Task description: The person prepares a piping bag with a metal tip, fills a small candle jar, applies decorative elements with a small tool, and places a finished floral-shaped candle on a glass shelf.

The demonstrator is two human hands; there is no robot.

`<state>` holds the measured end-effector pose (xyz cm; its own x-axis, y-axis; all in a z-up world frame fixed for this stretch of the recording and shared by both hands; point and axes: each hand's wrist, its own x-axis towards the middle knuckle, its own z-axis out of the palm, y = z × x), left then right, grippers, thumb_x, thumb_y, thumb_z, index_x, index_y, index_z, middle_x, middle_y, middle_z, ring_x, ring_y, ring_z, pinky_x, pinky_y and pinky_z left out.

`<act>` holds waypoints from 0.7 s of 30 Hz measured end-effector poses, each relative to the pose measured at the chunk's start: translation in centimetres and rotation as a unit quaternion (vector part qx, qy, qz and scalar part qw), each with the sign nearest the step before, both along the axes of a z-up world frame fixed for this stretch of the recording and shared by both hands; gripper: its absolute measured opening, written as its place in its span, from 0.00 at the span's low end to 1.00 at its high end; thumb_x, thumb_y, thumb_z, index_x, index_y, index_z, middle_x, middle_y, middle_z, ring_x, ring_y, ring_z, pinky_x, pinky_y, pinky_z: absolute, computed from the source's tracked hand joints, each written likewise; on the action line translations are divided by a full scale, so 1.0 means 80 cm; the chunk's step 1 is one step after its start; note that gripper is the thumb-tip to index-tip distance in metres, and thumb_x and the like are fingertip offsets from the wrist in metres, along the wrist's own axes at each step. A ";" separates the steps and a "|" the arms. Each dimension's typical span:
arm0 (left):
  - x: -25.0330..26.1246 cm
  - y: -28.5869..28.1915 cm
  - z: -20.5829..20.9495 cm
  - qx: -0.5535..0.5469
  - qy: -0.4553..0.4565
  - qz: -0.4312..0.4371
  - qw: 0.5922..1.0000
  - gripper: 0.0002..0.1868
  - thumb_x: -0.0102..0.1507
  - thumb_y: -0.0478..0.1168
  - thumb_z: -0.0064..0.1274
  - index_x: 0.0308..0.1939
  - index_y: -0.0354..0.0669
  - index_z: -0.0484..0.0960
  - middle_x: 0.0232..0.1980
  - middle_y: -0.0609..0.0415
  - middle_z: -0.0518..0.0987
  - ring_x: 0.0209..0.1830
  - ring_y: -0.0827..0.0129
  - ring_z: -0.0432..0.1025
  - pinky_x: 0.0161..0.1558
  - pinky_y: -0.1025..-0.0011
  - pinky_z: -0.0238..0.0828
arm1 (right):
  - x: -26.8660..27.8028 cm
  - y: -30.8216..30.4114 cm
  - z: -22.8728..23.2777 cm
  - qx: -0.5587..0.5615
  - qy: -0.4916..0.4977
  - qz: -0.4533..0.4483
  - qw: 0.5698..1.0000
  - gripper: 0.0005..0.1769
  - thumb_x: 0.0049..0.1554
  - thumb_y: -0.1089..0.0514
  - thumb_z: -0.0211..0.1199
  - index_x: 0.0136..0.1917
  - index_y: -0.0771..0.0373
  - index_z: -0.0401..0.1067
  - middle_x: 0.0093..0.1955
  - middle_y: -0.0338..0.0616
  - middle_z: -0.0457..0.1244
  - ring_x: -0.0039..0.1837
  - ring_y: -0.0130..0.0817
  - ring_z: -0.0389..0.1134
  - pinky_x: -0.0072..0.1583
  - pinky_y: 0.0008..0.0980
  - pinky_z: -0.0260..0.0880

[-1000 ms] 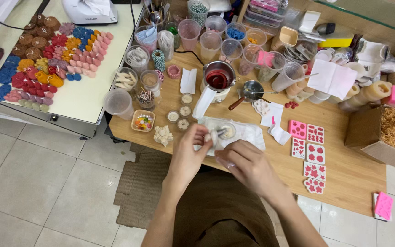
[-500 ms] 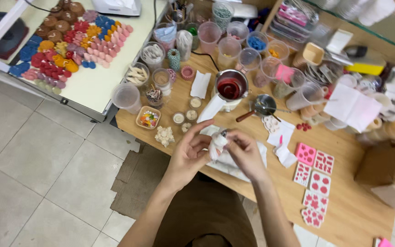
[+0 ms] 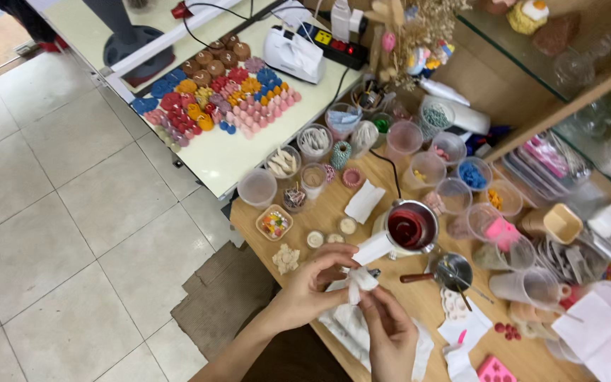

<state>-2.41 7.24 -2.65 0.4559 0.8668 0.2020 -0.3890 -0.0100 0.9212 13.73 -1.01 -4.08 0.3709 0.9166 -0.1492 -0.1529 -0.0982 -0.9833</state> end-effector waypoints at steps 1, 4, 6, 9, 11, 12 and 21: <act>-0.003 0.009 -0.003 -0.045 -0.003 0.001 0.999 0.19 0.64 0.30 0.59 0.59 0.34 0.75 0.64 0.57 0.73 0.62 0.72 0.73 0.61 0.73 0.74 | -0.006 0.007 -0.004 -0.025 0.017 -0.009 0.999 0.18 0.56 0.71 0.58 0.61 0.72 0.72 0.55 0.46 0.70 0.59 0.32 0.71 0.62 0.32 0.70; -0.023 0.045 -0.016 -0.142 0.002 0.026 0.990 0.21 0.65 0.29 0.58 0.62 0.34 0.74 0.58 0.53 0.82 0.57 0.70 0.77 0.59 0.74 0.76 | -0.020 0.023 -0.029 -0.029 0.029 0.057 0.998 0.18 0.57 0.68 0.59 0.60 0.72 0.73 0.53 0.47 0.72 0.57 0.36 0.73 0.61 0.36 0.72; -0.054 0.074 -0.025 -0.159 0.029 0.074 0.984 0.23 0.64 0.29 0.56 0.65 0.35 0.76 0.56 0.52 0.84 0.53 0.71 0.78 0.53 0.74 0.76 | -0.026 0.030 -0.060 -0.033 0.056 0.097 0.993 0.14 0.59 0.67 0.59 0.57 0.74 0.75 0.49 0.52 0.72 0.55 0.39 0.74 0.61 0.39 0.73; -0.118 0.133 -0.029 -0.099 0.002 0.200 0.975 0.23 0.64 0.25 0.56 0.64 0.32 0.78 0.59 0.57 0.76 0.52 0.68 0.79 0.41 0.72 0.75 | -0.040 0.055 -0.119 -0.004 0.056 0.142 0.988 0.12 0.61 0.67 0.60 0.56 0.76 0.77 0.46 0.54 0.72 0.52 0.39 0.74 0.58 0.38 0.73; -0.184 0.176 -0.017 -0.117 0.013 0.241 0.963 0.23 0.64 0.26 0.55 0.64 0.34 0.77 0.55 0.55 0.81 0.51 0.70 0.78 0.48 0.75 0.77 | -0.055 0.086 -0.153 0.008 0.050 0.153 0.987 0.12 0.61 0.67 0.60 0.56 0.75 0.77 0.46 0.53 0.72 0.52 0.38 0.73 0.57 0.38 0.74; -0.220 0.199 -0.008 -0.127 0.020 0.260 0.957 0.24 0.63 0.26 0.55 0.64 0.36 0.77 0.53 0.54 0.84 0.50 0.71 0.77 0.51 0.76 0.78 | -0.062 0.105 -0.165 0.003 0.050 0.152 0.987 0.12 0.61 0.67 0.59 0.55 0.74 0.77 0.46 0.52 0.72 0.52 0.37 0.74 0.57 0.38 0.76; -0.540 0.501 0.054 0.128 0.337 0.492 0.792 0.08 0.62 0.27 0.57 0.44 0.35 0.77 0.43 0.49 0.83 0.34 0.70 0.76 0.36 0.72 0.70 | -0.210 0.214 -0.193 -0.067 -0.008 0.171 0.983 0.12 0.60 0.67 0.59 0.55 0.72 0.78 0.45 0.47 0.72 0.49 0.33 0.74 0.54 0.35 0.77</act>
<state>-45.59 47.33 1.63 -0.3352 0.8397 0.4273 0.5032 -0.2238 0.8347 -3.04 16.11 -19.54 0.0484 0.9607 -0.2732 -0.0743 -0.2693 -0.9602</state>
